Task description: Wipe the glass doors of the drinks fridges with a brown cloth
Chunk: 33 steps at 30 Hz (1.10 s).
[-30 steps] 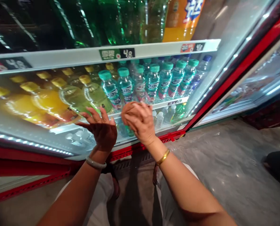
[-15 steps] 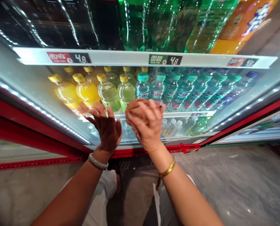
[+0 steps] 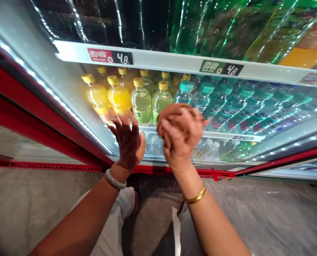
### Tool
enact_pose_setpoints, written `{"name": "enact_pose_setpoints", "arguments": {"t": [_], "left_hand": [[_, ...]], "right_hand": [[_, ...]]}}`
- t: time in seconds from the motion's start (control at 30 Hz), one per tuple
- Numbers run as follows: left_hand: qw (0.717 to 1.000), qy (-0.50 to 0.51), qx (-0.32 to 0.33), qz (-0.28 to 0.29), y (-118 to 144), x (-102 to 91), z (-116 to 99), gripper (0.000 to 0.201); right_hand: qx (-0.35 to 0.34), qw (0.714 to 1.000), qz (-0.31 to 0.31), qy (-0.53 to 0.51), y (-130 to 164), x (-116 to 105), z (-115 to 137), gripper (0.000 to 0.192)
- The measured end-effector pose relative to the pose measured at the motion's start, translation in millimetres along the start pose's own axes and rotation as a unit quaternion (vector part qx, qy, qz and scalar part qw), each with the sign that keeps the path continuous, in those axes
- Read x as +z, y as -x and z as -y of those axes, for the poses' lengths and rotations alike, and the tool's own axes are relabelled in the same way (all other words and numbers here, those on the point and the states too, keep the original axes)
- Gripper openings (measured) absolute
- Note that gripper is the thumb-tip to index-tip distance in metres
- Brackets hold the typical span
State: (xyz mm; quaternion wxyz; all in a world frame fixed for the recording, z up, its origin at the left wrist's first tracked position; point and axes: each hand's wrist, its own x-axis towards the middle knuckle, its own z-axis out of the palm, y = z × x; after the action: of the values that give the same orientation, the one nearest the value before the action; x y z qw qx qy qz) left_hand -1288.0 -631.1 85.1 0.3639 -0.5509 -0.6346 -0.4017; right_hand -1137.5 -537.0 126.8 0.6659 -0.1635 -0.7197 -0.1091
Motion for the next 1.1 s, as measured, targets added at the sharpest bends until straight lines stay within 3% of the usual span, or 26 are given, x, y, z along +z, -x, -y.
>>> {"name": "enact_pose_setpoints", "arguments": {"t": [0.07,0.1,0.27,0.33,0.5,0.57,0.67,0.73,0.93,1.1], "left_hand": [[1.0,-0.006,0.007,0.0,1,-1.5,0,0.094],[1.0,-0.008,0.012,-0.001,2,-1.6,1,0.093],[1.0,0.001,0.022,-0.016,7,-1.3,8,0.085],[1.0,0.001,0.017,-0.003,7,-3.2,11,0.087],[1.0,0.007,0.026,0.01,8,-8.5,15,0.092],[0.999,0.013,0.03,0.005,9,-8.9,16,0.09],[1.0,0.022,0.019,-0.005,8,-10.5,18,0.082],[1.0,0.019,0.012,-0.01,5,-13.5,19,0.079],[1.0,0.002,0.007,-0.014,-2,-19.6,15,0.088],[1.0,0.0,0.001,-0.027,-2,-16.5,15,0.079]], "right_hand": [[0.023,0.999,-0.038,0.004,-4,2,-3,0.038],[0.016,0.999,-0.029,0.005,1,4,-1,0.038],[-0.075,0.989,0.127,-0.028,35,13,23,0.024],[-0.057,0.991,0.113,-0.036,28,12,23,0.024],[0.013,1.0,-0.007,-0.01,0,9,15,0.034],[0.002,1.0,0.023,-0.012,8,11,24,0.03],[-0.042,0.991,0.121,-0.038,24,16,42,0.021],[-0.044,0.986,0.149,-0.053,21,15,43,0.022],[0.055,0.998,0.003,-0.014,-13,6,26,0.038],[-0.015,0.993,0.107,-0.058,6,17,49,0.024]]}}
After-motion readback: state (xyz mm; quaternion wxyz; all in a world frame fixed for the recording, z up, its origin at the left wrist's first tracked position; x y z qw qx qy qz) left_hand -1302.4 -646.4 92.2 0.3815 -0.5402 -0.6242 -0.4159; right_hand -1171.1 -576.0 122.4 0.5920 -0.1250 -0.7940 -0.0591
